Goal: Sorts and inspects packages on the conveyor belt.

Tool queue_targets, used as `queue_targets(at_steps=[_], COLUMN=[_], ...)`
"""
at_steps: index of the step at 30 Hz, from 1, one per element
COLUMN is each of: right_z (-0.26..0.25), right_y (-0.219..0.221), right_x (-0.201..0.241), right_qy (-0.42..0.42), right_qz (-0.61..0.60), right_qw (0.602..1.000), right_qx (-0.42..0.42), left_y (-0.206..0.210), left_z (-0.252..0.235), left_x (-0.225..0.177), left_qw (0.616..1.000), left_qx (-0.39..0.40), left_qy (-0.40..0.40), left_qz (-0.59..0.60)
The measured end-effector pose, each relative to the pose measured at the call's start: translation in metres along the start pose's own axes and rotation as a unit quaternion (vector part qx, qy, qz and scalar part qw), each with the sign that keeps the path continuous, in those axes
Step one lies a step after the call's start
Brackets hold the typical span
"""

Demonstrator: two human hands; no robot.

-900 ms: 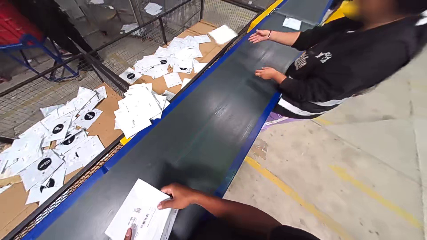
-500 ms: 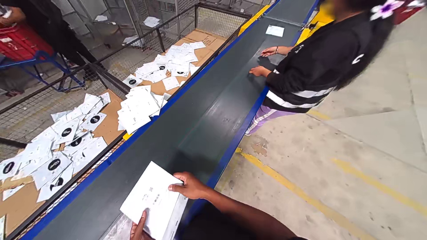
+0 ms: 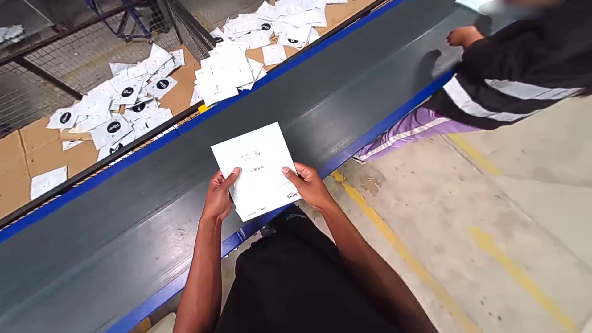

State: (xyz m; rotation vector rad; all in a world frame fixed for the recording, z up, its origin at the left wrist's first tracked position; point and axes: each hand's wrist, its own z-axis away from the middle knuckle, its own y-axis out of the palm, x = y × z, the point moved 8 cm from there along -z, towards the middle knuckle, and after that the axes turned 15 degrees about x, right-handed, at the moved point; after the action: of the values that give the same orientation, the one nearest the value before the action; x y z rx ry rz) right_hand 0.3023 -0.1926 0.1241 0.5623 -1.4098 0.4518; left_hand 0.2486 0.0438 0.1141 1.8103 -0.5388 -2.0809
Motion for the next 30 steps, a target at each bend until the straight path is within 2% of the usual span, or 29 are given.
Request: queue_targets(at_steps=[4,8,12,17,22,26,30], right_z=[0.027,0.05,0.047,0.022,-0.014,-0.044,-0.069], right_y=[-0.009,-0.021,-0.05,-0.11,-0.184,-0.239,-0.283], right_x=[-0.004,-0.029,-0.053,-0.073,-0.057,-0.063,-0.078], right_qy=[0.015,0.084,0.102,0.12,0.128,0.157,0.205], right_qz=[-0.008,-0.068,-0.1,-0.127,-0.094,-0.03,-0.002], right_qw=[1.0,0.993,0.988,0.984,0.986,0.985,0.976], right_qx=[-0.002,0.049,0.051,0.044,0.053,0.06,0.075], left_y=[0.013,0.021,0.029,0.046,0.076,0.077,0.069], left_z=[0.006,0.004,-0.015,-0.067,-0.135,-0.156,-0.158], left_x=[0.013,0.028,0.051,0.078,0.073,0.064,0.066], left_qw=[1.0,0.998,0.997,0.992,0.989,0.986,0.982], left_qx=[-0.012,-0.051,-0.069,-0.112,-0.136,-0.155,-0.137], left_qy=[-0.002,-0.005,-0.026,-0.048,-0.049,-0.053,-0.11], left_qz=[0.013,0.027,0.027,0.014,-0.019,-0.015,-0.066])
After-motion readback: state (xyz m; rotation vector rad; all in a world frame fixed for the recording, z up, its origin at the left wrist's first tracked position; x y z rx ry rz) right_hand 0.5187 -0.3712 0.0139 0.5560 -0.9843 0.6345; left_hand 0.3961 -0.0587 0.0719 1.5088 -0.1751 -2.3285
